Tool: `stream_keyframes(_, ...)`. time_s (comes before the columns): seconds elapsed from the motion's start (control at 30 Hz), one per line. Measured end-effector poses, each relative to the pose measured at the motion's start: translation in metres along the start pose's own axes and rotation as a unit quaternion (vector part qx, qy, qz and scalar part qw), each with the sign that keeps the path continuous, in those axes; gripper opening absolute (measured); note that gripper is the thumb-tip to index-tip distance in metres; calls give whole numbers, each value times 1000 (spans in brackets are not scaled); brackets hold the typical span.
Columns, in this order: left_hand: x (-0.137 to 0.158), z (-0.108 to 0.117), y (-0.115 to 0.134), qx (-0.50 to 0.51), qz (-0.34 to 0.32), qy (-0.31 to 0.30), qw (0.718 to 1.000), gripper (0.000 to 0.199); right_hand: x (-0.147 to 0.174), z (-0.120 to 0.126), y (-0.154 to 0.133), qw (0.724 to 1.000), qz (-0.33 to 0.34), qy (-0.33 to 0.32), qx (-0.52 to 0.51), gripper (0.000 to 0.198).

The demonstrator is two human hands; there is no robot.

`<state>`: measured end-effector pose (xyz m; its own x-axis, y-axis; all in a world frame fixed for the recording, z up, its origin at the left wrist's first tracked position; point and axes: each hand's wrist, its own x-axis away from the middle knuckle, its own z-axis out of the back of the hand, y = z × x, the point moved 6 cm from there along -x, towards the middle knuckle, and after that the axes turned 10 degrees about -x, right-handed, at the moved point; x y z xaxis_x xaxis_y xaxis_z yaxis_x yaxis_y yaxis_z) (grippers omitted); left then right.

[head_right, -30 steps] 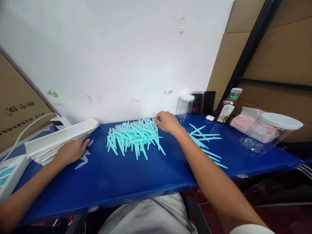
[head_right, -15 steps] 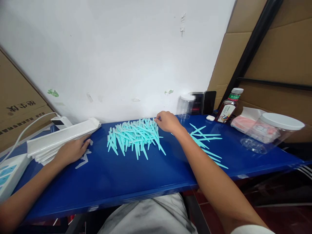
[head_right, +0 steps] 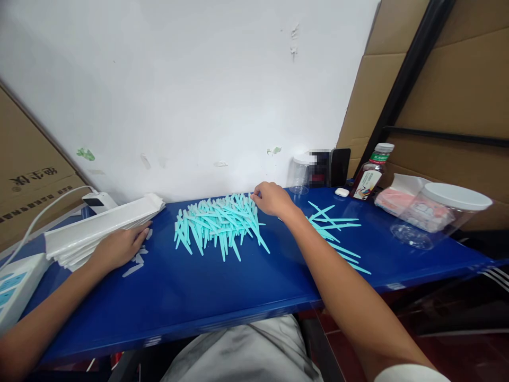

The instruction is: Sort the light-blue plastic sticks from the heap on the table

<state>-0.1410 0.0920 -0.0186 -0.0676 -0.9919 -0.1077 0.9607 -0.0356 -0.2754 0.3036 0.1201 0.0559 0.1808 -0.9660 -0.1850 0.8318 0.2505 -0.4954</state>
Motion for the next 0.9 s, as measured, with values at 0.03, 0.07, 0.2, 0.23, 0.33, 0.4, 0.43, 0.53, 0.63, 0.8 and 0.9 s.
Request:
stream_keyframes(0.03,1,0,0,12,-5,6,1000,71,0,0,0,1000,0,0,-1,31)
stream_keyframes(0.07,2,0,0,25,-10,13,1000,70,0,0,0,1000,1,0,-1,32)
stream_keyframes(0.2,5,6,-2,80,-8,60,995,68,0,1,0,1000,1,-1,1,31)
stream_keyframes(0.23,5,7,-4,91,2,72,993,67,0,1,0,1000,3,0,1,31)
stream_keyframes(0.33,6,10,-10,127,33,96,987,67,0,1,0,1000,6,4,3,30)
stream_keyframes(0.4,7,11,-9,147,40,102,983,65,0,1,0,1000,5,3,2,30)
stream_keyframes(0.43,7,11,-8,155,40,104,982,64,0,1,0,1000,4,3,0,30)
stream_keyframes(0.53,7,16,0,188,12,114,975,61,0,0,1,1000,6,2,-4,30)
stream_keyframes(0.63,8,27,3,236,-12,123,964,60,-1,0,2,1000,6,4,-5,29)
stream_keyframes(0.8,30,49,-17,288,-23,98,952,54,-2,-1,2,1000,8,3,-4,29)
stream_keyframes(0.9,62,47,-37,252,-11,124,960,46,-2,-3,2,1000,10,-1,-3,29)
